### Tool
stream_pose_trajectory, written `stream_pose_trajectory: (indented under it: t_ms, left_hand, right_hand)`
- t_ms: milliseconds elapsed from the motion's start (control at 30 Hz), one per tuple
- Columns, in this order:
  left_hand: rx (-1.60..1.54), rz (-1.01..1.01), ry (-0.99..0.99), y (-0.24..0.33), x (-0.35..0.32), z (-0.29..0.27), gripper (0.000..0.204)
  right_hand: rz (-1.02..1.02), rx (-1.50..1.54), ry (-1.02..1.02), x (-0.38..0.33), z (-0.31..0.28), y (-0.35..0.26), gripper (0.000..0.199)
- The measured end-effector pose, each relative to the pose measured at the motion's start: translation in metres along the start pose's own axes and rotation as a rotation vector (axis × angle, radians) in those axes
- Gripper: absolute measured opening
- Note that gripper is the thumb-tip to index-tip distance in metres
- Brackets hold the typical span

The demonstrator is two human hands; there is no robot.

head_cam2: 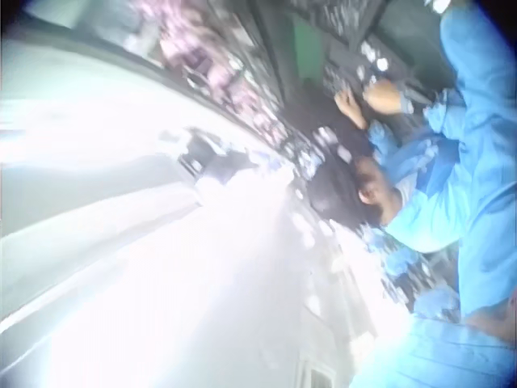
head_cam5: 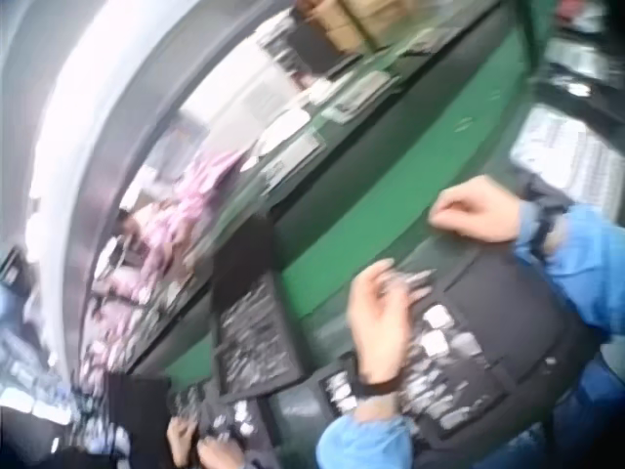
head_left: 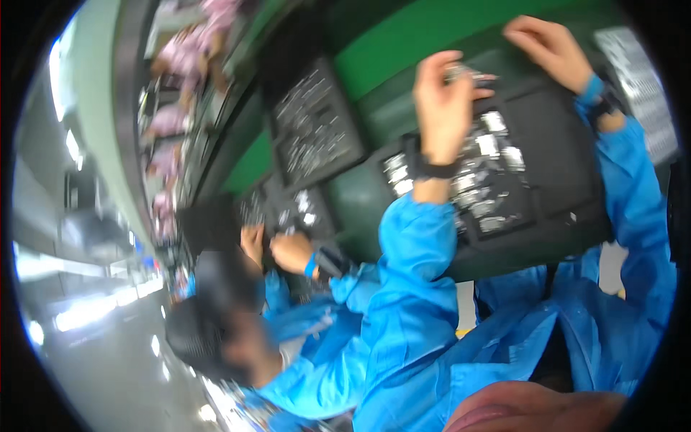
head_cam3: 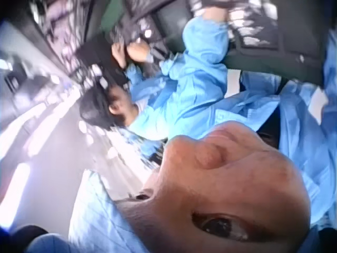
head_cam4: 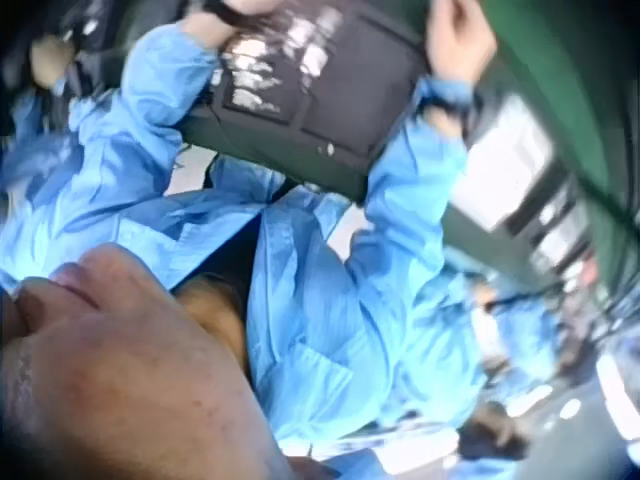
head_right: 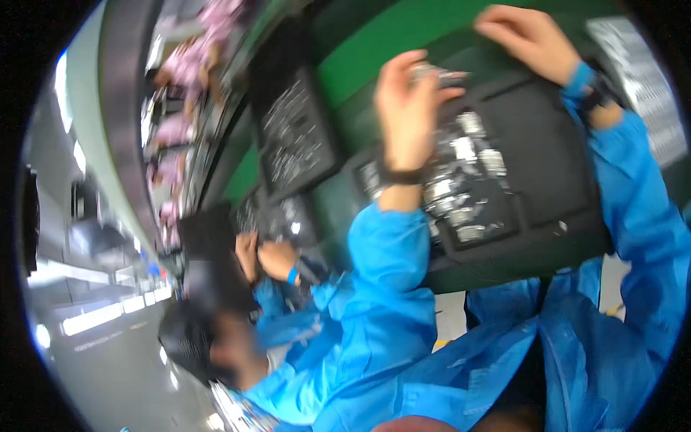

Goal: Assembling small mechanical components at a factory workstation.

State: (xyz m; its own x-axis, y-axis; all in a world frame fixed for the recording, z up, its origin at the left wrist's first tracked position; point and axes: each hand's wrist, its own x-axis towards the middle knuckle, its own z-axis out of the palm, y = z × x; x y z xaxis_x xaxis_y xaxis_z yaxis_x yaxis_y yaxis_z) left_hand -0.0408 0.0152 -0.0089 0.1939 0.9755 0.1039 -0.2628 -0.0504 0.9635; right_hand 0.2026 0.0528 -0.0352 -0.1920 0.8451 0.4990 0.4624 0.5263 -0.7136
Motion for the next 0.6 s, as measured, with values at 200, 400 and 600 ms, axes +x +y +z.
stream_pose_trajectory:
  t_ms: [200, 400, 600]
  left_hand:
    - [0.172, 0.009, 0.04, 0.014, -0.01, -0.001, 0.034]
    - [0.212, -0.071, 0.063, 0.008, -0.015, 0.008, 0.037]
    - [0.39, -0.125, -0.048, 0.075, -0.077, 0.016, 0.031]
  right_hand:
    - [0.033, 0.165, 0.014, 0.007, 0.005, -0.02, 0.026]
    - [0.117, 0.13, -0.009, -0.009, -0.003, -0.017, 0.024]
    - [0.113, 0.072, -0.016, -0.001, -0.001, -0.019, 0.025]
